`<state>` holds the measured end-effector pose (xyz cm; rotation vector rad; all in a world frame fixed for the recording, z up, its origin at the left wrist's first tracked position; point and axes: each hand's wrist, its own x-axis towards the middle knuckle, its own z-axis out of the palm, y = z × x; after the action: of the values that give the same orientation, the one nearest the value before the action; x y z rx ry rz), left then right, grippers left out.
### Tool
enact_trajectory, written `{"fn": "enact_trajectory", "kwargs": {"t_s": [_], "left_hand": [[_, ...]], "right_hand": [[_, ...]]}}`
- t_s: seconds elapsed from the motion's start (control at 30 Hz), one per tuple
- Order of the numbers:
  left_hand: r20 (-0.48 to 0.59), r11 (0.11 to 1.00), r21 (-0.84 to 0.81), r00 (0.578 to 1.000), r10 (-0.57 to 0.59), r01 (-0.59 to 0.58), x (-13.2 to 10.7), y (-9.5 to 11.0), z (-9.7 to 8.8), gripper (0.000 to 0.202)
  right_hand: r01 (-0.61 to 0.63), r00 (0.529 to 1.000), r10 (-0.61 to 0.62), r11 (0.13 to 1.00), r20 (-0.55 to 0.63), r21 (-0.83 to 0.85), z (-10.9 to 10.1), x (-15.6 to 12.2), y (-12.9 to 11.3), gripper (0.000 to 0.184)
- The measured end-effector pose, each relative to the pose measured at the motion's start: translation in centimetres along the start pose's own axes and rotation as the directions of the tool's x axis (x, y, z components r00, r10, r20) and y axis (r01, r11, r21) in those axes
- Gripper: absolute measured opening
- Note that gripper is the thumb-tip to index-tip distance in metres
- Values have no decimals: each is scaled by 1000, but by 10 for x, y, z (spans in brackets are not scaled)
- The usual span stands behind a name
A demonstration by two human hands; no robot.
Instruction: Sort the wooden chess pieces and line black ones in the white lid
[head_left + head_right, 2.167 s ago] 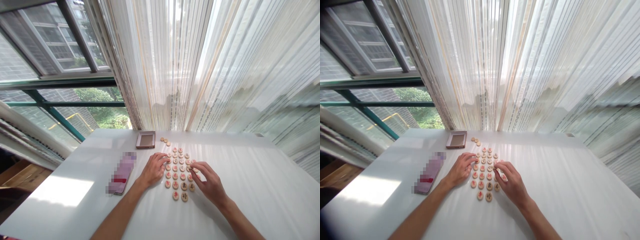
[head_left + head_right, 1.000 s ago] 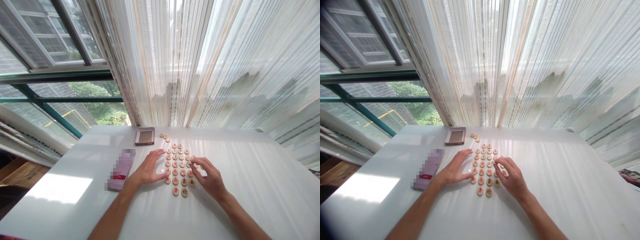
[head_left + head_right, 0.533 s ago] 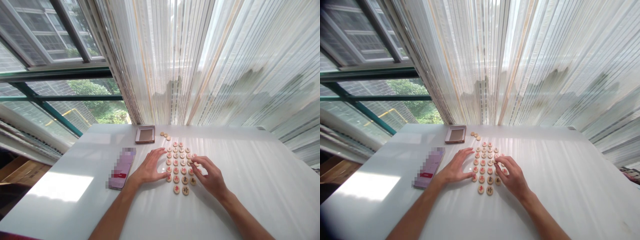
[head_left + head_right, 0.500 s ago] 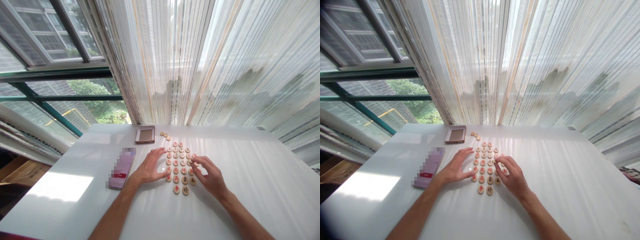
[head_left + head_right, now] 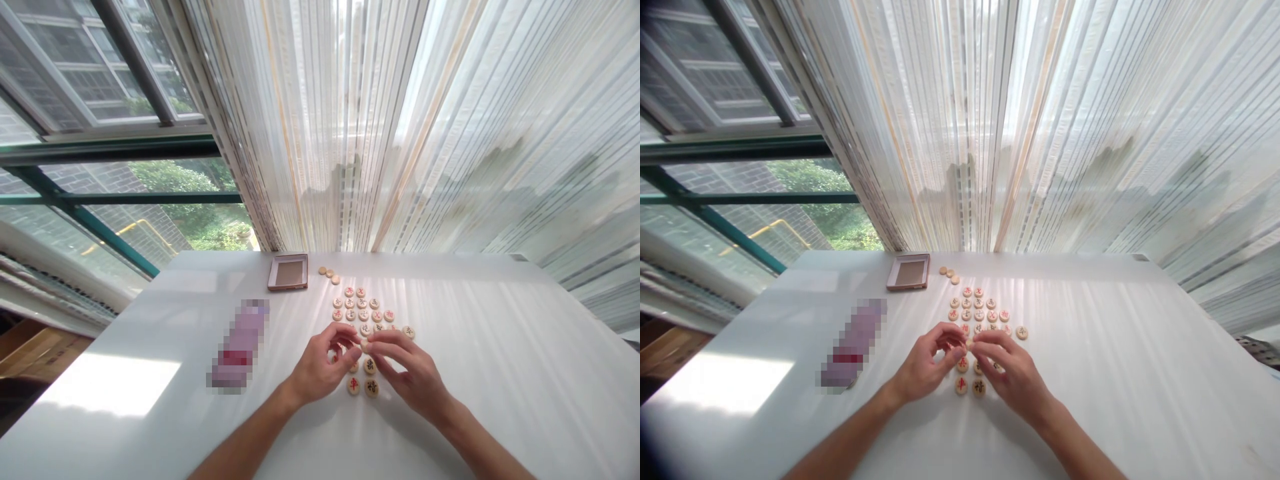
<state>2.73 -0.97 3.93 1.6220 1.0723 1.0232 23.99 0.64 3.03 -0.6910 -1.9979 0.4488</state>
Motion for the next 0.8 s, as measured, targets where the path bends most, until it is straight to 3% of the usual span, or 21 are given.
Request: {"fn": "enact_trajectory", "kwargs": {"t_s": [0.4,0.63,0.8], "left_hand": [[-16,992,73,995,102,-101,-2,-10,1,16],[-11,990,48,991,132,-131,-5,-16,6,15],[-7,995,-50,997,83,-83,-5,-17,5,20]], "right_hand": [[-6,997,3,999,73,32,6,-5,-4,38],[-23,999,22,999,48,21,9,-6,-5,30],[-41,997,41,999,60,-9,10,-7,-2,26]]}}
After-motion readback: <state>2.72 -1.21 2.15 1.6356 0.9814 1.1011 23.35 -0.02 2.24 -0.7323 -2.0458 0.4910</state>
